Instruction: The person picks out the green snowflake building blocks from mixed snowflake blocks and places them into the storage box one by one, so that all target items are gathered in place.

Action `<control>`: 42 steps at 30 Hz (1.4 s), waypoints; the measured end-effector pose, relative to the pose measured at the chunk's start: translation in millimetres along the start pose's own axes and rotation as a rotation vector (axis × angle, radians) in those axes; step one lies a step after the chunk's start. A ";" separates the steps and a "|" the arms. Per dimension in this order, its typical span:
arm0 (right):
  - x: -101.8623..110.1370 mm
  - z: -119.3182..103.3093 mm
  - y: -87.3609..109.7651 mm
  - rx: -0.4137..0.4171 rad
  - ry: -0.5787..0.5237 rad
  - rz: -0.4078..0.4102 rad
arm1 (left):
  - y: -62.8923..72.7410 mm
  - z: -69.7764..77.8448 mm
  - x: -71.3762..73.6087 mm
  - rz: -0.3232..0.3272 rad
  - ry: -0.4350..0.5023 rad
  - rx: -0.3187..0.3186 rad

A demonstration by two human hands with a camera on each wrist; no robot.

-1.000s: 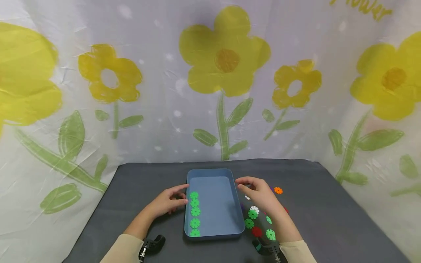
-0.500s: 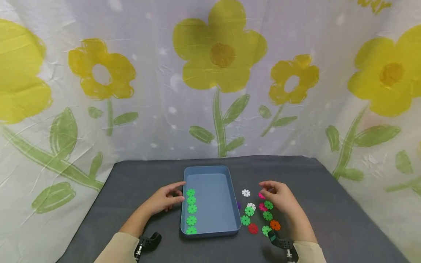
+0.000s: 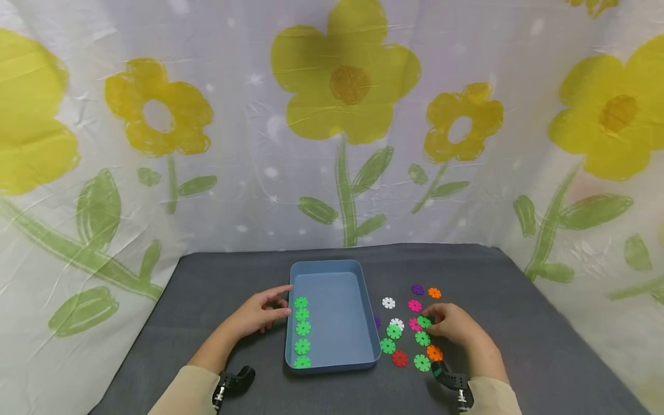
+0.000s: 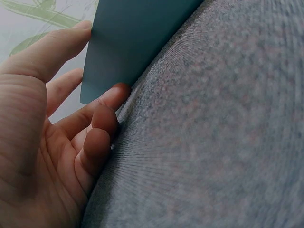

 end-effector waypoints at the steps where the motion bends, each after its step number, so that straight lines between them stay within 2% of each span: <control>1: -0.4 -0.4 -0.1 -0.001 0.003 0.002 | 0.1 0.5 0.2 0.000 0.001 -0.002; 8: 1.5 -6.5 1.1 -0.033 0.011 0.004 | 1.4 0.9 1.1 0.002 0.014 0.010; 14: 14.6 -38.9 4.5 0.006 -0.015 0.030 | 0.5 1.8 1.5 0.010 0.016 0.003; 17: 15.9 -56.7 7.1 0.015 -0.059 0.025 | 0.7 1.7 2.2 0.014 0.005 0.008; 22: 13.1 -86.2 8.4 0.085 -0.074 0.049 | 3.1 1.3 2.2 0.013 0.004 0.020; 27: -2.1 -111.4 9.3 0.153 -0.128 0.041 | 3.7 6.1 0.8 0.009 0.011 -0.005; 36: -32.2 -147.6 10.8 0.300 -0.073 0.045 | 1.1 7.8 1.2 0.015 -0.002 -0.001; 42: -55.5 -164.3 12.6 0.393 -0.070 -0.031 | 0.2 -0.3 0.3 0.010 -0.004 0.013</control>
Point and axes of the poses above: each hand's wrist, its own y-axis away from the middle knuckle, its own x-axis out of the back of the hand, z = x × y, the point moved 9 cm from there along -y, towards the middle knuckle, and after that the axes turned 1 degree about x, right-handed, at the moved point
